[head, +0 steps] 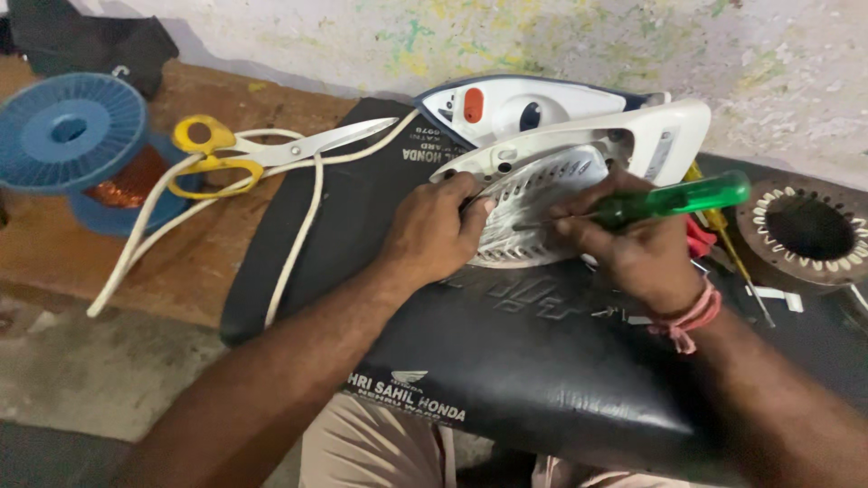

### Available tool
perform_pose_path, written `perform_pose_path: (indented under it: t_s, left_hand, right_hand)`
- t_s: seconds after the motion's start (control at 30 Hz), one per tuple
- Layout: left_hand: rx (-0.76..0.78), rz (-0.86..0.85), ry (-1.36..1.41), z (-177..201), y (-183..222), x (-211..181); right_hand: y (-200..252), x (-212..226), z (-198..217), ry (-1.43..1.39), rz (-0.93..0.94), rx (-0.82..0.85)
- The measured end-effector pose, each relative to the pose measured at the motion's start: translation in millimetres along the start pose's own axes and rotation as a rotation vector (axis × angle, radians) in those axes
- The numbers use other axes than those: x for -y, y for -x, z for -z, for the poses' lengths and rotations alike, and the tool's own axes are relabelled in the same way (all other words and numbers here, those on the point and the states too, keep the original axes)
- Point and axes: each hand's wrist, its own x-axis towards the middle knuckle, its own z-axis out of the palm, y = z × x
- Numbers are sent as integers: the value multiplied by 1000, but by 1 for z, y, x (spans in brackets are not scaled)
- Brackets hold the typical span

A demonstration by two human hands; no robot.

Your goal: The person is repairing a disassembled electric iron. They repeatedly press and adjust a thin foil or mesh into the underside of the iron's soleplate using their fingers and a small metal tool. The iron remains open on a black cushioned work surface throughout the clip.

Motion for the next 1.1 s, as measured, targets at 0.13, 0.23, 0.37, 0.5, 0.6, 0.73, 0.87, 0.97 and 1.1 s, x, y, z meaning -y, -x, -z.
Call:
perform_pose_path:
  t_s: [0.13, 0.23, 0.37, 0.5, 0.6, 0.73, 0.87, 0.97, 1.1]
  left_hand:
    - [19, -11, 22, -1, -3, -2]
    - [15, -18, 42, 0, -3, -1]
    - [15, 0, 14, 1, 1, 0]
    - [38, 14, 25, 0, -3, -2]
    - [15, -51, 28, 1, -3, 0]
    - [20, -13, 55, 0, -3, -3]
    - [13, -15, 27, 1, -3, -5]
    - [48, 42, 1, 2, 0, -3]
    - [-17, -63, 37, 2, -4, -7]
  right_hand:
    - [0, 2, 4, -173, 209, 207]
    - [-1, 3, 4, -16, 141, 105]
    - [-2, 1, 4, -14, 119, 33]
    - [-2, -7, 10, -260, 34, 139]
    - [-5, -15, 9, -38, 72, 30]
    - [-5, -18, 11, -99, 96, 20]
    - [-7, -9, 9, -273, 74, 54]
    - [-8, -1, 1, -219, 73, 16]
    - [-7, 8, -2, -12, 112, 97]
